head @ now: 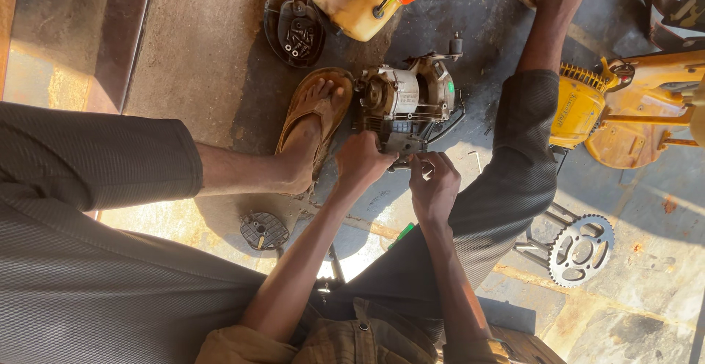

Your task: The person is repairing a small engine by hand. They remove a metal plate, insert a gasket, and reattach the plate. They then use pliers to adjust a component on the engine.

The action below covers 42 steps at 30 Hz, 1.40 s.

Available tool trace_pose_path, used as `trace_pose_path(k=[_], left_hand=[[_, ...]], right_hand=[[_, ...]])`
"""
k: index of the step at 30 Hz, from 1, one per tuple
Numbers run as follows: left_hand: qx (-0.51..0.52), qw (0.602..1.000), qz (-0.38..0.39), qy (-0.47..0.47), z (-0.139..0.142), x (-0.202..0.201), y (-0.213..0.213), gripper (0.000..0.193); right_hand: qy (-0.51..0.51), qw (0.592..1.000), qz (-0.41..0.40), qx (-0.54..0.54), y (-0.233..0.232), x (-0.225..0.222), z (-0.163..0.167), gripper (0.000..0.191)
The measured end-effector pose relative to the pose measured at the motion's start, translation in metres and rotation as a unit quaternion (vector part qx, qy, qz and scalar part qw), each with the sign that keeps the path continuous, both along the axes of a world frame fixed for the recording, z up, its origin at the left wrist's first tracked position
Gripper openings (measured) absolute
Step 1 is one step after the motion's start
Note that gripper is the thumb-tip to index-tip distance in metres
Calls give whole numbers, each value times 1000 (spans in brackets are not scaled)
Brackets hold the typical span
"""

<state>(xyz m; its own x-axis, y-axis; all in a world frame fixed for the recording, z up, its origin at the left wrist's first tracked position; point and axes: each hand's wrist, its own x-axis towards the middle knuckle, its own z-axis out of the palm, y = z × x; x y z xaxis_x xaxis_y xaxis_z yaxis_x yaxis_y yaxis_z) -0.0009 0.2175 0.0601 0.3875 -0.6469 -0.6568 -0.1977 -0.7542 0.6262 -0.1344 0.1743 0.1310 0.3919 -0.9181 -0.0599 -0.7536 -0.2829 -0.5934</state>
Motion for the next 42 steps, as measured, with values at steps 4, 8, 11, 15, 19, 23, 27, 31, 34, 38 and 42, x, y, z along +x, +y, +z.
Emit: trace_pose_path(k=[4,8,11,15,19,23,27,31,34,38,42], left_hand=[[-12,1000,17,-6,-1,2,0,37],[-12,999,36,25,-2,5,1,31],[-13,999,32,33,-8,6,1,25],[-14,992,-85,90,-22,16,4,29],[-27,985,-141,96,-30,16,5,35],[-19,985,-132,112,-30,15,3,43],[-61,989,-122,64,-28,20,5,33],[-73,985,-110,107,-34,19,6,37],[-104,983,-100,117,-42,17,6,42],[-108,978,-112,137,-52,13,4,48],[-76,984,-97,132,-54,8,4,51]], right_hand=[[-7,998,47,-52,0,2,0,3],[-9,995,57,-79,2,4,-1,6],[-5,994,62,-93,3,4,-1,8],[7,996,49,-75,3,4,0,6],[4,999,8,-35,2,5,-1,4],[-2,1000,12,-25,1,4,-2,7],[-26,999,15,-23,0,4,-1,5],[-38,999,11,-11,0,4,0,5],[-43,999,6,-8,0,0,-4,5],[-31,998,-33,48,-7,-12,-18,21],[-144,957,-100,230,-22,-26,-39,36]])
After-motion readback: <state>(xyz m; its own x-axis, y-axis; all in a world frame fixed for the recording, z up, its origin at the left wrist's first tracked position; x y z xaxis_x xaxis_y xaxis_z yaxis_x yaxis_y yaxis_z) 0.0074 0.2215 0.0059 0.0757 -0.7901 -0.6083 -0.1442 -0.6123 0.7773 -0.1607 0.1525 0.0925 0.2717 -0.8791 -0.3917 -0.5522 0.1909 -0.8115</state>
